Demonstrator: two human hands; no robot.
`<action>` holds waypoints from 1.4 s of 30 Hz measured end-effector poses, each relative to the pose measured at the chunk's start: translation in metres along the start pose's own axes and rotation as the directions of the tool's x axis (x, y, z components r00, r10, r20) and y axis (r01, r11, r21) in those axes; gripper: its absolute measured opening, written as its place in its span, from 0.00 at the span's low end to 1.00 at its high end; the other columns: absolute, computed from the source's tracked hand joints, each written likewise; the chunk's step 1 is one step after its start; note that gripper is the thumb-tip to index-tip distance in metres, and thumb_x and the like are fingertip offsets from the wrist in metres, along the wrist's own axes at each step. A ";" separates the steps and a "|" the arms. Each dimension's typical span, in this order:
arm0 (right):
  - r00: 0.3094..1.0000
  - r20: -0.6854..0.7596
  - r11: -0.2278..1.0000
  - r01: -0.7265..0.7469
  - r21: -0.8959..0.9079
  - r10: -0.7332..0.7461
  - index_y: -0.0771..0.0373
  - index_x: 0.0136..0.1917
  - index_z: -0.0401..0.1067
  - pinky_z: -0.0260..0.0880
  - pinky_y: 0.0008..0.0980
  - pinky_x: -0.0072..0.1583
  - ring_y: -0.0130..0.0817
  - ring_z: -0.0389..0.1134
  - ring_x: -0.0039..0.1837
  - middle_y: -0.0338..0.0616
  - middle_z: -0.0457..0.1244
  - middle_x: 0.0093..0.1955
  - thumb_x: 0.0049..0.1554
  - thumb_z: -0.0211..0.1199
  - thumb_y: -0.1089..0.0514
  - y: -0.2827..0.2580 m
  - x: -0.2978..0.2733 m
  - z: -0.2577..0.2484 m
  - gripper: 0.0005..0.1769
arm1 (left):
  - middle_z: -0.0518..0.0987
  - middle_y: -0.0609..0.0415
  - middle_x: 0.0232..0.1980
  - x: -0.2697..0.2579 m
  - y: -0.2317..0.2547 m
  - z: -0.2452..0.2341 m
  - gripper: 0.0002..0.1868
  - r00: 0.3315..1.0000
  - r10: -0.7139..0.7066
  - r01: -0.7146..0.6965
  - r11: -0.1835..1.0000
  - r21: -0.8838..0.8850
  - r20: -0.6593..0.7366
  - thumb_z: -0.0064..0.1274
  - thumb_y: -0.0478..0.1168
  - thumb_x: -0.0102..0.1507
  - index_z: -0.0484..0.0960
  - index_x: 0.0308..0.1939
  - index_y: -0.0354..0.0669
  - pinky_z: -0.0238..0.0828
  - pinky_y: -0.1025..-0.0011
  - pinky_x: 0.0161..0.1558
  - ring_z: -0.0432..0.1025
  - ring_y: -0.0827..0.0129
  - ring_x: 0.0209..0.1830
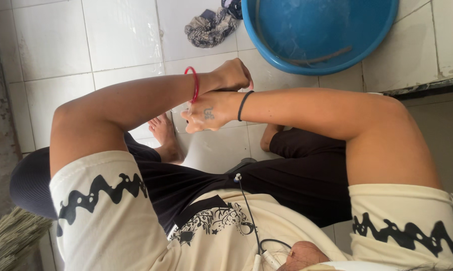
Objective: The person sits on a tiled floor and hand-washes several pieces of clothing. They repeatedly dip items into a blue basin filled with water, scrub them by hand, wring them out, and place them into a white bucket. The process is repeated for multiple garments including a maroon cloth, a dark blue item, and a light blue patterned cloth.
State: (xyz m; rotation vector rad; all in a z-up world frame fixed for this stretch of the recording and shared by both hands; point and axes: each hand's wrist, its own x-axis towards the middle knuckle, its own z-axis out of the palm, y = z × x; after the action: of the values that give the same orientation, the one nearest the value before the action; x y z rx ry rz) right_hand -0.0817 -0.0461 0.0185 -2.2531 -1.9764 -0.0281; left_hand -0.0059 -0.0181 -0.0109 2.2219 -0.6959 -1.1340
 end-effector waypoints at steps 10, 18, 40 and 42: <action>0.963 0.267 0.982 0.012 -0.188 0.039 0.59 0.30 0.71 0.66 0.44 0.34 0.45 0.66 0.33 0.47 0.65 0.29 0.41 0.66 0.64 0.030 0.019 0.049 0.05 | 0.85 0.44 0.38 0.015 -0.004 0.000 0.12 0.992 0.043 -0.021 0.983 0.182 -0.118 0.52 0.31 0.52 0.90 0.33 0.46 0.76 0.61 0.49 0.80 0.53 0.42; 0.915 0.105 0.864 -0.401 0.302 0.388 0.61 0.31 0.61 0.56 0.38 0.32 0.35 0.55 0.31 0.39 0.57 0.28 0.54 0.56 0.59 0.074 -0.005 0.154 0.11 | 0.84 0.40 0.42 0.045 -0.014 -0.002 0.10 0.963 0.126 -0.060 0.962 0.267 -0.240 0.53 0.36 0.56 0.90 0.37 0.46 0.74 0.58 0.52 0.79 0.48 0.45; 0.769 0.264 0.726 -0.638 0.258 0.582 0.56 0.61 0.73 0.63 0.45 0.59 0.50 0.65 0.65 0.50 0.66 0.64 0.59 0.55 0.36 0.086 -0.016 0.222 0.27 | 0.83 0.36 0.42 0.110 -0.074 0.030 0.11 0.902 0.151 -0.049 0.966 0.253 -0.404 0.51 0.39 0.58 0.88 0.36 0.41 0.74 0.57 0.54 0.78 0.44 0.46; 0.794 0.278 0.784 -0.596 0.175 0.541 0.55 0.57 0.73 0.65 0.44 0.56 0.48 0.66 0.61 0.48 0.66 0.59 0.58 0.56 0.40 0.084 -0.015 0.209 0.21 | 0.83 0.37 0.41 0.119 -0.082 0.035 0.11 0.900 0.120 -0.035 0.978 0.206 -0.419 0.53 0.40 0.57 0.89 0.37 0.42 0.74 0.58 0.53 0.78 0.45 0.45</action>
State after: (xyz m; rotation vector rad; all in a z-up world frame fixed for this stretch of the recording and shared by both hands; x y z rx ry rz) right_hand -0.0176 -0.0458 -0.1978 -2.6505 -1.1816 0.5247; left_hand 0.0415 -0.0458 -0.1492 2.4659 -0.7179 -0.5175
